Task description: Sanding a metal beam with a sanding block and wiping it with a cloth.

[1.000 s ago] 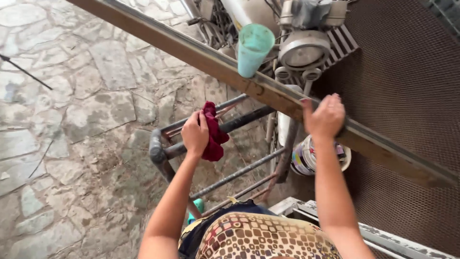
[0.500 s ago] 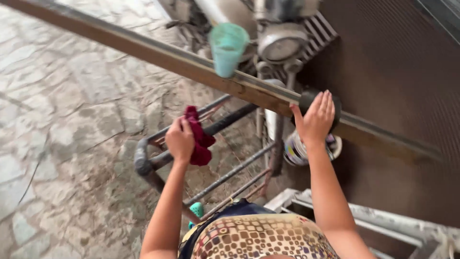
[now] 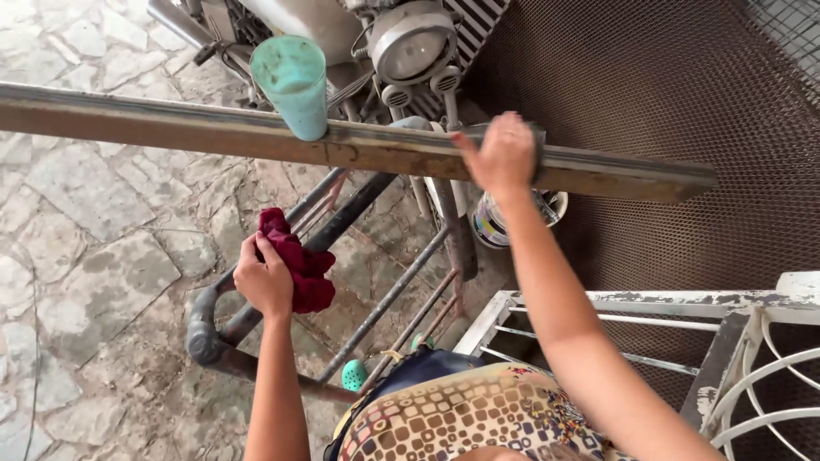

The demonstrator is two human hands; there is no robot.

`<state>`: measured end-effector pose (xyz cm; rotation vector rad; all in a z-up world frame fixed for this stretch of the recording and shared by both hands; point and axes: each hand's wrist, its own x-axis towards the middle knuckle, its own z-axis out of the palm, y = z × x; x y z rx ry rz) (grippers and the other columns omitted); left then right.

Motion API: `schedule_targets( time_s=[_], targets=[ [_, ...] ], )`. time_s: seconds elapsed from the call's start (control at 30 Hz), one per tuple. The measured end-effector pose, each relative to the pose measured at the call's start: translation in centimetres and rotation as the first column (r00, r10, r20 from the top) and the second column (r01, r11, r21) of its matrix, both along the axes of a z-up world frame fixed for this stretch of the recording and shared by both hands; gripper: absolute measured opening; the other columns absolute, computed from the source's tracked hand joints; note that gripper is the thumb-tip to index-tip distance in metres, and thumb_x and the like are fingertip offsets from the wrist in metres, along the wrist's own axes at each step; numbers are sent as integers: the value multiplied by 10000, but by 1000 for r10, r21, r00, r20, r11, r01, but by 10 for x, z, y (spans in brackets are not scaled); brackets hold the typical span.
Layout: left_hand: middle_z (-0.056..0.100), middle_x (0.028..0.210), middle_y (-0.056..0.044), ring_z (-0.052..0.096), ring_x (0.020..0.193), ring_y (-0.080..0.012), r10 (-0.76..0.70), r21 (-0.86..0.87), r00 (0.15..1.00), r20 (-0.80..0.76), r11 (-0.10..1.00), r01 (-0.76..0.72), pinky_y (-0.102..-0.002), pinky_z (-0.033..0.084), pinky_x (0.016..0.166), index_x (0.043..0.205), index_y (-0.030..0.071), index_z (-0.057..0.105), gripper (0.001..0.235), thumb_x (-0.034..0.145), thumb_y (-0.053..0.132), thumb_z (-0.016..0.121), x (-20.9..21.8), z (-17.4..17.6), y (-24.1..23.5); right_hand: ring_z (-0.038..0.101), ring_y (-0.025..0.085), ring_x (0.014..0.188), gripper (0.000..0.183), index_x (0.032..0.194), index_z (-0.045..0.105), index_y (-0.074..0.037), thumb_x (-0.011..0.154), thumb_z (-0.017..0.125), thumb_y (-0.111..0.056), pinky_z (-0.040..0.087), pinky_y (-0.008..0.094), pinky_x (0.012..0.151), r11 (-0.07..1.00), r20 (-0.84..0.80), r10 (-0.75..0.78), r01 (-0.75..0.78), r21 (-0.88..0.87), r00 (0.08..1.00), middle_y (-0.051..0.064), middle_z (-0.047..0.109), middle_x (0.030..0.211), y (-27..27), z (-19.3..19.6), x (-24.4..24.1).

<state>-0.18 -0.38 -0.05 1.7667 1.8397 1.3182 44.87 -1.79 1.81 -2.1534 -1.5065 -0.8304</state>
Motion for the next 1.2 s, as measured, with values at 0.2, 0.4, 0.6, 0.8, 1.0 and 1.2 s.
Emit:
schedule_targets(
  time_s=[0.2,0.4,0.6,0.8,1.0,1.2],
  targets=[
    [742,821,-104,727,780,-371,18,24,1000,4,1000,-18,-471,575,705,1042,156,762,230,1118,245,564,0,-8,5,473,484,1392,1153,1422,501,141,900,424,-885,343,543,1176,975,-62,217,-214,62,974,380,489,1457,-5,37,-116],
    [735,812,-143,720,792,-404,7,14,1000,29,1000,-8,-481,567,733,1044,134,759,226,1115,223,564,2,3,-1,423,519,1396,1133,1461,456,148,957,300,-855,277,591,1181,999,-19,44,-44,11,999,401,456,1466,-75,45,-56],
    [732,814,-164,718,795,-421,3,18,1000,11,1000,-3,-497,561,723,1042,124,759,230,1123,224,568,1,3,-1,697,400,919,978,1037,700,45,946,345,-862,510,511,850,992,90,93,-100,80,992,277,696,960,-1,23,-35],
    [735,837,-173,716,822,-430,37,9,999,15,999,-37,-511,559,752,1058,129,755,226,1111,238,564,2,2,-1,442,502,1395,1122,1434,500,136,905,434,-852,307,578,1185,963,58,237,-242,122,970,374,455,1487,-42,35,-102],
    [733,828,-167,711,807,-437,14,1,1000,19,1000,-14,-520,554,736,1031,122,751,245,1122,232,551,1,2,0,585,490,1240,1012,1243,629,152,952,542,-813,412,554,1092,987,137,21,-42,153,990,356,625,1239,-51,27,-9],
    [737,833,-157,712,804,-431,14,-1,1000,23,1000,-14,-507,560,732,1046,128,752,253,1124,244,542,2,4,-1,587,464,1278,1117,1303,593,140,874,483,-885,424,518,1124,967,49,218,-222,125,975,356,595,1344,-10,41,-102]
  ],
)
